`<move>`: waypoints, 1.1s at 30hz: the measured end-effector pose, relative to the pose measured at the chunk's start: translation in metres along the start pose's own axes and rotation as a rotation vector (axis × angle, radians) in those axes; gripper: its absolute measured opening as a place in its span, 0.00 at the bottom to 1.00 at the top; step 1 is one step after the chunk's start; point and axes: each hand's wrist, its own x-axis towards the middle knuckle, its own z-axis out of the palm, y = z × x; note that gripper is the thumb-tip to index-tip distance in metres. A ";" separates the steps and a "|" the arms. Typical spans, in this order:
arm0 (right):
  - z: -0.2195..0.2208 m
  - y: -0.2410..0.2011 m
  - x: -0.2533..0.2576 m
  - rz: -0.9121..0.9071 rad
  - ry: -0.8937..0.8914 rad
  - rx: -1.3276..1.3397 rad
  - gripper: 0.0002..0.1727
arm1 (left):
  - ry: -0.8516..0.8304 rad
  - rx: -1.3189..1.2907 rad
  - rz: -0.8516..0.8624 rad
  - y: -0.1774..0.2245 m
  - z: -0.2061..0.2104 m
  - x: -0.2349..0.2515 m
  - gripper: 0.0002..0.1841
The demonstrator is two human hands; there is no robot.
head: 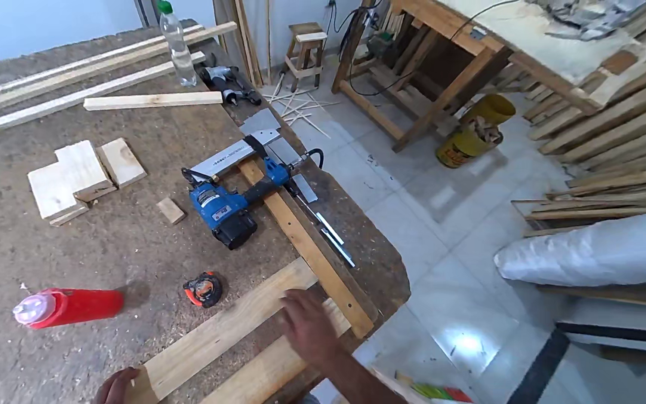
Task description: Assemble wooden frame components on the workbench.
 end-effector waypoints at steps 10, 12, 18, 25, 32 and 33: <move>-0.036 0.042 0.006 0.234 -0.230 -0.205 0.31 | -0.011 0.039 -0.032 0.001 -0.001 0.000 0.42; -0.034 0.038 0.009 0.263 -0.199 -0.188 0.30 | -0.017 0.040 -0.054 0.002 -0.002 -0.001 0.42; -0.019 0.047 0.017 0.221 -0.044 -0.188 0.31 | -0.005 0.028 -0.071 0.000 -0.003 0.001 0.41; -0.017 0.047 0.004 0.171 -0.102 -0.251 0.37 | -0.009 -0.014 -0.050 -0.005 -0.007 0.001 0.40; -0.021 0.031 0.013 0.130 -0.202 -0.385 0.31 | 0.011 -0.026 -0.028 -0.010 -0.009 0.000 0.39; -0.025 0.029 0.017 0.153 -0.248 -0.400 0.32 | 0.005 -0.024 -0.016 -0.010 -0.008 0.000 0.39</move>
